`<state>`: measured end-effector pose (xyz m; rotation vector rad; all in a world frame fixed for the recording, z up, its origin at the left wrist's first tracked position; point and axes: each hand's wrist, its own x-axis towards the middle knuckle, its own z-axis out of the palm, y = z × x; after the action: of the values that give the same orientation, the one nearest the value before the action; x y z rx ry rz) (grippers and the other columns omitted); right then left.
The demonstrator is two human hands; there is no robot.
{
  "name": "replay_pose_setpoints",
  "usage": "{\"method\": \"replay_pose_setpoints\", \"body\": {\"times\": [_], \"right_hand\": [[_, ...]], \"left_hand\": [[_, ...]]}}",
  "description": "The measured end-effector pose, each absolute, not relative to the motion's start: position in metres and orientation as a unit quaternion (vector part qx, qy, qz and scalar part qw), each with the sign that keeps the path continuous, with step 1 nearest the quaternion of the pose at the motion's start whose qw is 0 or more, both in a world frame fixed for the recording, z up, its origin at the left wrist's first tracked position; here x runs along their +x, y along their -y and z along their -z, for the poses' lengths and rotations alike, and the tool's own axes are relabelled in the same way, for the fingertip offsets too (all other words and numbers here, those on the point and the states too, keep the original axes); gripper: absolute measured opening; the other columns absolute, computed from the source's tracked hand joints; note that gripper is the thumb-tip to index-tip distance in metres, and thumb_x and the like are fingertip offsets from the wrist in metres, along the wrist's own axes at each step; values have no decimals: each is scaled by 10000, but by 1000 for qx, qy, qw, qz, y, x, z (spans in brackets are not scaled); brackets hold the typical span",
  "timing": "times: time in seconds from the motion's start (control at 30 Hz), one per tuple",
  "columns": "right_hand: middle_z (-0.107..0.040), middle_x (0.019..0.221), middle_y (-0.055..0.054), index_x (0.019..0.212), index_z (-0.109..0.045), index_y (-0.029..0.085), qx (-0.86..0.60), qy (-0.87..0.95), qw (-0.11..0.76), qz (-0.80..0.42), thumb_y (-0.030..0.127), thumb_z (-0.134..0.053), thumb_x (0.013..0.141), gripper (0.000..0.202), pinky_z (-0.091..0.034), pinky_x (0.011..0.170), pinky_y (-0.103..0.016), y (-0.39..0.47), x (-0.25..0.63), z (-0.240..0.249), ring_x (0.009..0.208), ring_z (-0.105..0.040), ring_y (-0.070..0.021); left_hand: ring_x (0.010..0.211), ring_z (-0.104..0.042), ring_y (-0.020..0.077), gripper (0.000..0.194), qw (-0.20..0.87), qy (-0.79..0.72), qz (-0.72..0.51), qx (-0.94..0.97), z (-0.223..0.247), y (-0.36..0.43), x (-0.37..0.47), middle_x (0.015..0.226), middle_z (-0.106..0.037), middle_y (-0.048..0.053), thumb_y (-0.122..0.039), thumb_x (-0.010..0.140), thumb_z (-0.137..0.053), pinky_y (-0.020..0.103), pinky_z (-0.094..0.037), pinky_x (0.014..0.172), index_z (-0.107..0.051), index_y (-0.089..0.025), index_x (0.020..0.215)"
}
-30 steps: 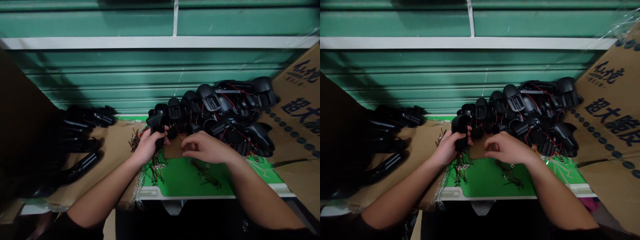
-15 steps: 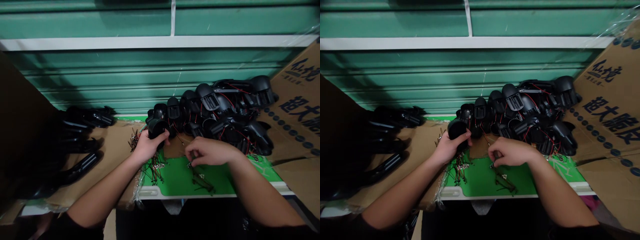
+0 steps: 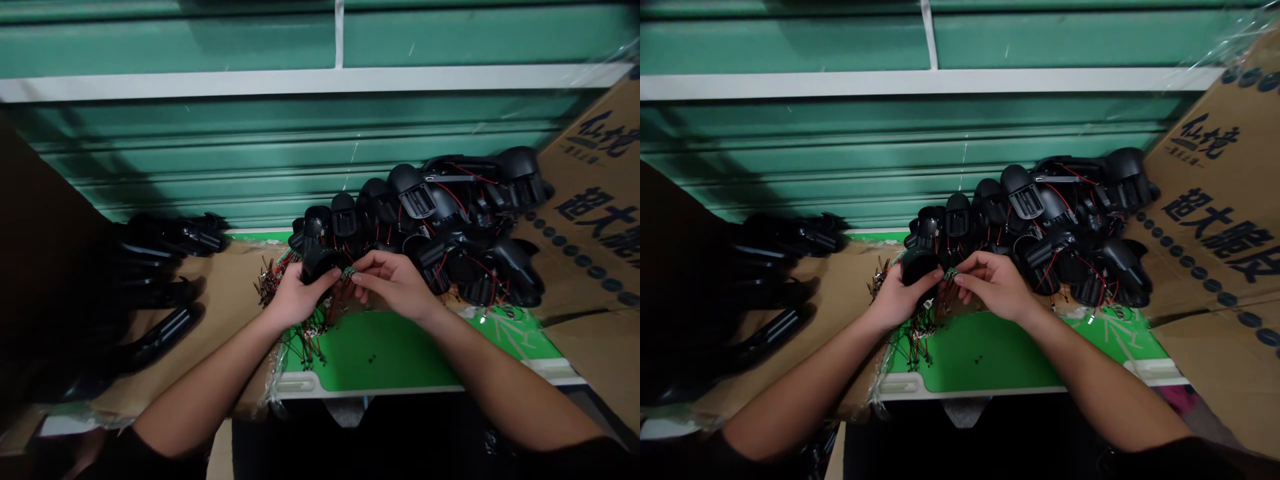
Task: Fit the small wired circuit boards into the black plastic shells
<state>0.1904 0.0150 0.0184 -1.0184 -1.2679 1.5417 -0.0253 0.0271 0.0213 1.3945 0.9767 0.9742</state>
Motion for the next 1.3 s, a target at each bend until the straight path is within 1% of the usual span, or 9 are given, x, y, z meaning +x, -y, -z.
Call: {"method": "replay_pose_setpoints", "body": {"times": [0.2, 0.33, 0.53, 0.63, 0.73, 1.03, 1.13, 1.2, 1.3], "right_hand": [[-729, 628, -10, 895, -683, 169, -430, 493, 469, -594, 465, -937, 757, 414, -577, 528, -264, -15, 186, -17, 533, -683, -140], [-712, 624, -1, 904, -670, 175, -435, 503, 457, -591, 494, -922, 766, 429, -551, 499, -258, -16, 184, -11, 518, -664, -138], [-696, 734, 4, 1046, -687, 194, -454, 530, 426, -575, 505, -862, 821, 422, -497, 453, -240, -12, 182, -10, 544, -624, -126], [-674, 711, 2, 997, -695, 201, -466, 565, 420, -536, 515, -820, 859, 365, -462, 453, -247, -10, 181, -11, 526, -585, -123], [-663, 697, 4, 929, -682, 214, -473, 594, 420, -498, 500, -803, 879, 315, -461, 484, -252, -9, 181, -10, 549, -585, -132], [-619, 627, 21, 819, -615, 229, -481, 591, 422, -491, 492, -798, 877, 325, -420, 473, -257, -9, 180, -5, 517, -571, -140], [-604, 598, 29, 810, -594, 237, -480, 572, 430, -508, 525, -817, 853, 366, -411, 456, -257, -8, 177, -4, 495, -564, -143], [-605, 585, 30, 802, -580, 241, -481, 560, 431, -519, 551, -821, 838, 395, -411, 447, -254, -7, 176, -4, 482, -561, -143], [-579, 544, 41, 790, -564, 242, -480, 547, 431, -533, 577, -815, 827, 421, -402, 430, -247, -7, 175, -5, 459, -555, -142]], "left_hand": [[647, -473, 114, 342, 525, -435, -425, 595, -11, -30, -25, 687, -563, -13, -425, 846, -805, 259, -404, 618, -636, -154, 724], [641, -454, 117, 339, 511, -446, -421, 603, -7, -29, -24, 689, -549, -5, -424, 851, -788, 264, -386, 599, -632, -153, 719], [616, -445, 116, 301, 494, -465, -418, 604, -9, -28, -25, 659, -544, -10, -389, 827, -803, 255, -370, 577, -663, -154, 700], [602, -453, 116, 300, 494, -462, -423, 603, -11, -26, -24, 636, -543, -16, -374, 804, -814, 251, -358, 566, -655, -158, 669], [584, -446, 112, 297, 484, -464, -426, 607, -12, -25, -22, 608, -532, -23, -346, 800, -804, 250, -351, 562, -632, -163, 641], [612, -483, 124, 279, 454, -460, -448, 618, -6, -20, -17, 646, -573, -12, -326, 825, -781, 258, -384, 584, -620, -171, 657], [620, -514, 136, 179, 429, -456, -452, 635, -3, -18, -18, 663, -603, -9, -260, 802, -772, 266, -409, 604, -648, -176, 703], [673, -579, 165, 77, 394, -457, -451, 657, -3, -16, -21, 726, -666, 10, -184, 744, -769, 283, -451, 652, -707, -178, 788], [816, -671, 218, 294, 333, -437, -453, 702, -4, -16, -25, 884, -754, 47, -89, 655, -744, 326, -505, 783, -765, -188, 932]]}}
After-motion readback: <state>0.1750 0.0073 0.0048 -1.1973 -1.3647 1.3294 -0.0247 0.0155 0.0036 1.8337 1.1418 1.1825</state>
